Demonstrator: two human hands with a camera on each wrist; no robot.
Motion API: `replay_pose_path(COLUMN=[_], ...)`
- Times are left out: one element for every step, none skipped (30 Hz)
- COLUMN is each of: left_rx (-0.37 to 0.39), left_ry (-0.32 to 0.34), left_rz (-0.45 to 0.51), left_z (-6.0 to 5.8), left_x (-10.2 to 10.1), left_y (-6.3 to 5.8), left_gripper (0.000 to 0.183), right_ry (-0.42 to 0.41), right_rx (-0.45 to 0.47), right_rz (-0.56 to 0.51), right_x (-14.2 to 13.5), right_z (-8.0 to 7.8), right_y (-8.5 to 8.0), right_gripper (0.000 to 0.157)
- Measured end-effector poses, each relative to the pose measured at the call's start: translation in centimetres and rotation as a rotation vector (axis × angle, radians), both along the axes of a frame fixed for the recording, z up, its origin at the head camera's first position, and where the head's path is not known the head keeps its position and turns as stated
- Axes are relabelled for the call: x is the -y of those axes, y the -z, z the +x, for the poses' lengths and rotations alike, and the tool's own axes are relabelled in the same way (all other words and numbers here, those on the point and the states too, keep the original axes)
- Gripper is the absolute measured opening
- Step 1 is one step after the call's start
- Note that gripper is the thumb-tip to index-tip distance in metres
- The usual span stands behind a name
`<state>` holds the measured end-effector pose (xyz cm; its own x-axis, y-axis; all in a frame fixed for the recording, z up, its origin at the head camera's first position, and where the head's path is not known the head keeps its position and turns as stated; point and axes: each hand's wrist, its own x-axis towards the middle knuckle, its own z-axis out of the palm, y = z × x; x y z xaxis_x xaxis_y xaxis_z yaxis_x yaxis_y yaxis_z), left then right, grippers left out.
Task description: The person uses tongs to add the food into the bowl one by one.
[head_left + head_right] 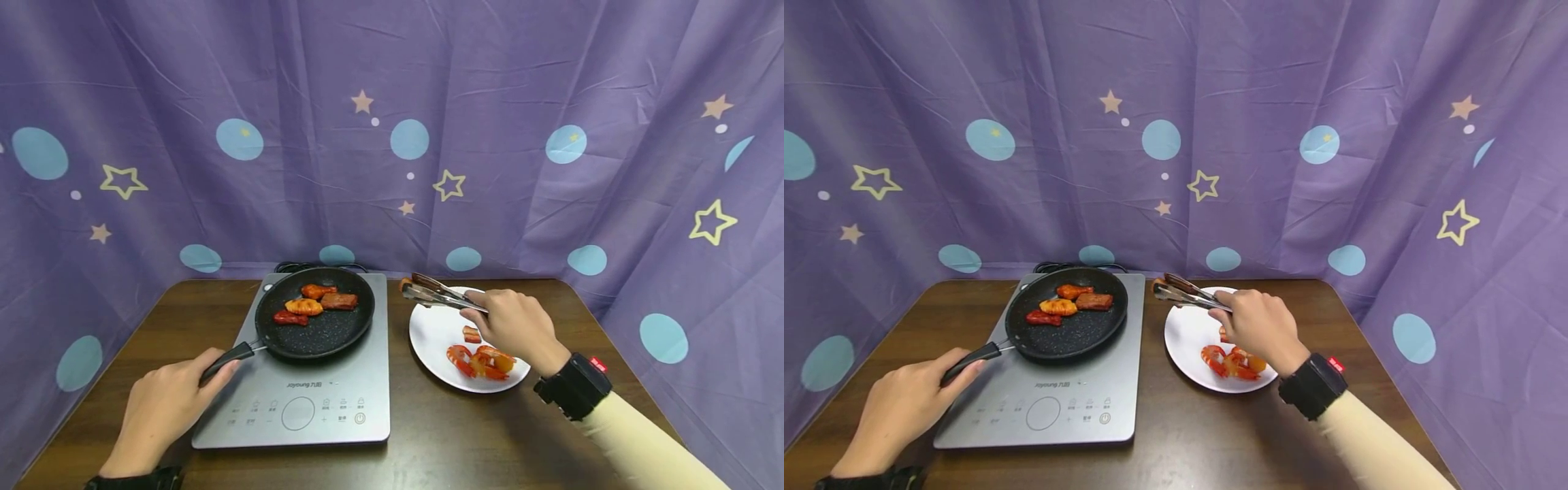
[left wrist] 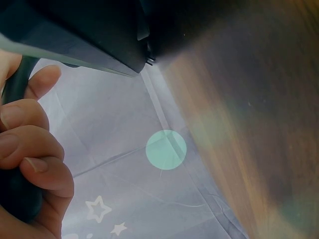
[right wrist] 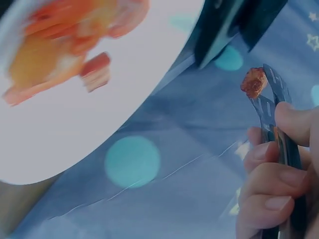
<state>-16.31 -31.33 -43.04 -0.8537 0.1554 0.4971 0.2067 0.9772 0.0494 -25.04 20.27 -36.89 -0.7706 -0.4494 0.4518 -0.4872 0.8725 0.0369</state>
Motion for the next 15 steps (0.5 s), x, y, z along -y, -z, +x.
replay_pose_path(left_rx=[-0.003,-0.006,-0.009,-0.012,-0.018,-0.022,-0.023,-0.025,-0.029,-0.033,-0.035,-0.035,-0.035,-0.038,-0.040], left_ry=[0.003,0.004,0.005,0.007,0.007,0.009,0.010,0.011,0.013,0.015,0.017,0.020,0.020,0.021,0.022], left_rz=[0.001,0.000,0.001,0.001,0.000,-0.001,-0.002,-0.003,-0.004,-0.006,-0.005,-0.004,-0.002,-0.002,-0.002], left_z=[0.0,0.0,0.0,0.0,0.0,-0.1,-0.1,-0.1,-0.2,-0.2,-0.2,-0.2,-0.2,-0.1,-0.1], left_x=[0.0,0.1,0.1,0.1,0.1,0.2,0.2,0.2,0.2,0.2,0.2,0.2,0.2,0.2,0.1], left_y=[0.0,0.1,0.1,0.1,0.2,0.2,0.2,0.2,0.2,0.2,0.2,0.2,0.2,0.2,0.1], left_gripper=[0.030,0.030,0.029,0.029,0.029,0.029,0.029,0.029,0.029,0.029,0.029,0.029,0.029,0.029,0.029], right_ry=[-0.015,-0.029,-0.043,-0.056,-0.069,-0.081,-0.092,-0.101,-0.107,-0.114,-0.120,-0.128,-0.134,-0.141,-0.148], right_rx=[-0.008,-0.018,-0.029,-0.042,-0.050,-0.057,-0.067,-0.077,-0.081,-0.083,-0.083,-0.084,-0.083,-0.076,-0.067], right_rz=[0.001,-0.001,0.001,0.003,0.002,0.003,0.003,0.006,0.013,0.015,0.020,0.023,0.027,0.033,0.037], right_x=[0.7,1.3,2.0,2.6,3.2,3.8,4.3,4.9,5.4,5.9,6.4,6.9,7.4,7.8,8.3], right_z=[-0.1,-0.2,-0.3,-0.4,-0.5,-0.6,-0.7,-0.8,-0.9,-1.0,-1.1,-1.3,-1.4,-1.4,-1.5], right_y=[-0.1,-0.3,-0.4,-0.4,-0.5,-0.5,-0.6,-0.6,-0.6,-0.6,-0.5,-0.5,-0.4,-0.4,-0.4], right_gripper=[0.028,0.027,0.026,0.026,0.027,0.026,0.028,0.029,0.030,0.031,0.031,0.032,0.033,0.032,0.030])
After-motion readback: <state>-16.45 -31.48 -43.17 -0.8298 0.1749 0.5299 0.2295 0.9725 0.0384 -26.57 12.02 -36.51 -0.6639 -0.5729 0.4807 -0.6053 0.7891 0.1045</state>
